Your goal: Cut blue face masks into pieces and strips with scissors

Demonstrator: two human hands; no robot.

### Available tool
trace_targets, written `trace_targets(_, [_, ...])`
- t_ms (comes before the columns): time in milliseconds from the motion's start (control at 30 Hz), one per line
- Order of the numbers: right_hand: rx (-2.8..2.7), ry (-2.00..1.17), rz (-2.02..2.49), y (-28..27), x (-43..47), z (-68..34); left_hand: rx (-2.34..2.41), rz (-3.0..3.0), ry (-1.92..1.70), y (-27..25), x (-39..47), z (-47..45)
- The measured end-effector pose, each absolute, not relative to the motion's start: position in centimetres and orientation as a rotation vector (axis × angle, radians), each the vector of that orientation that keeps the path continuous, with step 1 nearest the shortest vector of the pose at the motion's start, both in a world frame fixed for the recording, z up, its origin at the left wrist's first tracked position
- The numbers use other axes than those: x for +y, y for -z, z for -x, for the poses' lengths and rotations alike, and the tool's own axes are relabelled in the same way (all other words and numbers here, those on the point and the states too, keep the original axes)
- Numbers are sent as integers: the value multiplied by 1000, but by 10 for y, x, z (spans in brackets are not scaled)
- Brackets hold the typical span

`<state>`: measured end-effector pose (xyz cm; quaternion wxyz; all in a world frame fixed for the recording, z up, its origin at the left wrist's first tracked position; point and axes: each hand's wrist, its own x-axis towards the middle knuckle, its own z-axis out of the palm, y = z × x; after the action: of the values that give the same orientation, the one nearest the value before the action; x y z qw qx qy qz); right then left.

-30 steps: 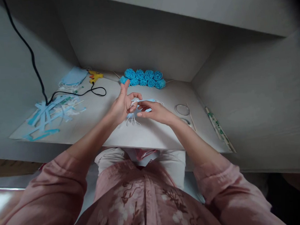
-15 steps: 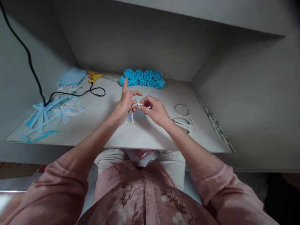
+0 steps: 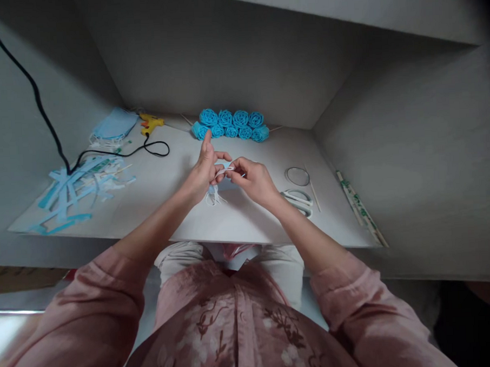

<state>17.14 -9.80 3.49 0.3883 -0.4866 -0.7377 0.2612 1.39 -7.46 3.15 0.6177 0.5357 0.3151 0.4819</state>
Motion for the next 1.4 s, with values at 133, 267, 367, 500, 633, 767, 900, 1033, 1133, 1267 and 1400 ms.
trace_targets(133, [-1816,-766,1228,-33,-94,-175,743,-1247,-1113,-29,-75,-15])
trace_targets(267, [-1739,-860,1197,-31,-93,-176,728,-1231,-1144,-30,-75,-18])
trace_targets(367, [-1581,-1002,1149,-27,-94,-176,720,-1201,-1180,-33,-76,-20])
trace_targets(500, [-1411,-1139,1115,-20,-98,-177,739,-1180,-1204,-37,-76,-21])
trace_targets(633, [-1348,-1242,1017,-19,-101,-176,759,-1241,-1199,-35,-76,-26])
trace_targets(767, [-1299,-1286,979,-24,-102,-172,759,-1340,-1237,-32,-77,-32])
trace_targets(900, [-1278,-1262,987,-28,-101,-167,754,-1420,-1255,-34,-80,-36])
trace_targets(1033, [-1278,-1159,1018,-28,-97,-164,784,-1459,-1253,-36,-78,-37])
trace_targets(1133, [-1273,-1103,1044,-30,-94,-162,777,-1476,-1256,-38,-76,-37])
trace_targets(1267, [-1223,-1100,1093,-33,-93,-160,766,-1490,-1255,-43,-76,-40])
trace_targets(1400, [-1197,-1109,1101,-37,-92,-161,790,-1434,-1239,-45,-77,-43])
